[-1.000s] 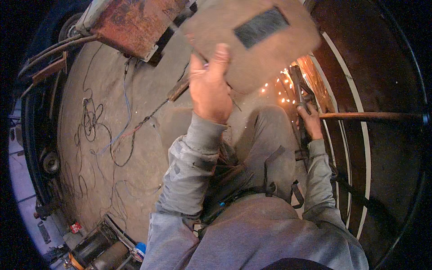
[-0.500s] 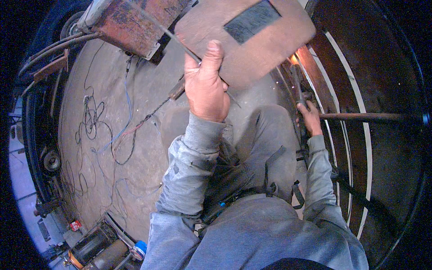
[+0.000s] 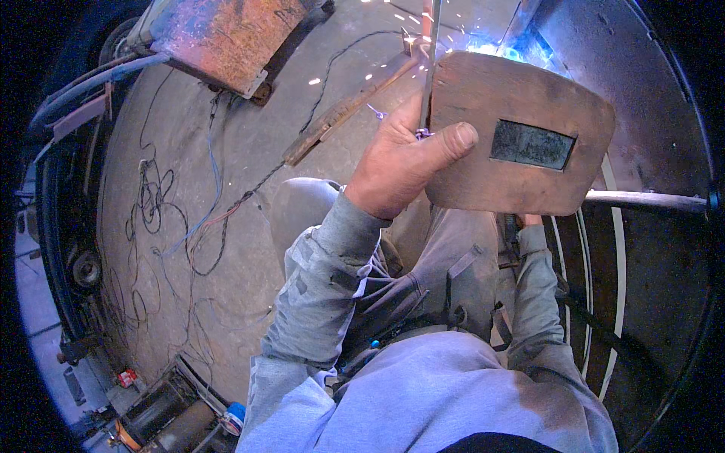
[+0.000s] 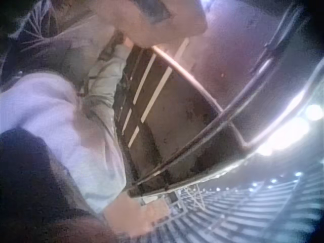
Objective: The person welds a metal frame using a handheld welding torch and a handheld welding shield. They repeatedly position the shield, strike an arc, and weld along the frame's joints while sparks fly. The person adjusts the frame's position and continues welding different sections.
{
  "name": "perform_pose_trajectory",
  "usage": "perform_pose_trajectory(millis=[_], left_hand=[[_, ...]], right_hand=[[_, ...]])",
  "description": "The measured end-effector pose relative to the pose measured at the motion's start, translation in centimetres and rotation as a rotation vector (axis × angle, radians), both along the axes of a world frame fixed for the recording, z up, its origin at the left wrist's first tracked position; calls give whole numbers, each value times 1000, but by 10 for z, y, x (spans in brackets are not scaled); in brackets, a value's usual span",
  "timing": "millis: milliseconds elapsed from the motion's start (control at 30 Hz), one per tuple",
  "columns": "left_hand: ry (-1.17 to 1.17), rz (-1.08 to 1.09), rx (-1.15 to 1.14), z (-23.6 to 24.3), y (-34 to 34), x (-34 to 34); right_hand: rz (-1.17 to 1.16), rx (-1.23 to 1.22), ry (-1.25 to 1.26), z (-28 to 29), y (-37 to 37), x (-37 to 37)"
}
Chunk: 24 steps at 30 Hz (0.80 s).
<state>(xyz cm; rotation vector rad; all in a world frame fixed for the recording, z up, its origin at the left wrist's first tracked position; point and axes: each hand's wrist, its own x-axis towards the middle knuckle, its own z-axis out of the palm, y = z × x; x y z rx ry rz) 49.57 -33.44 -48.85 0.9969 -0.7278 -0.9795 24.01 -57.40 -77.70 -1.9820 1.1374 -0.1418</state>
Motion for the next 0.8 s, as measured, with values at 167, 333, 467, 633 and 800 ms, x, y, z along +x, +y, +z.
perform_pose_trajectory(millis=[167,333,467,633,800], left_hand=[[-12,23,7,0,0,0],[-19,41,0,-3,-3,0],[20,33,2,-3,-3,-1],[-43,50,17,-7,-3,1],[-41,46,11,-7,-2,1]], right_hand=[[-1,-5,11,4,-1,2],[2,-1,18,5,1,1],[5,2,20,5,2,0],[9,-6,25,7,0,1],[17,-3,32,7,0,2]])
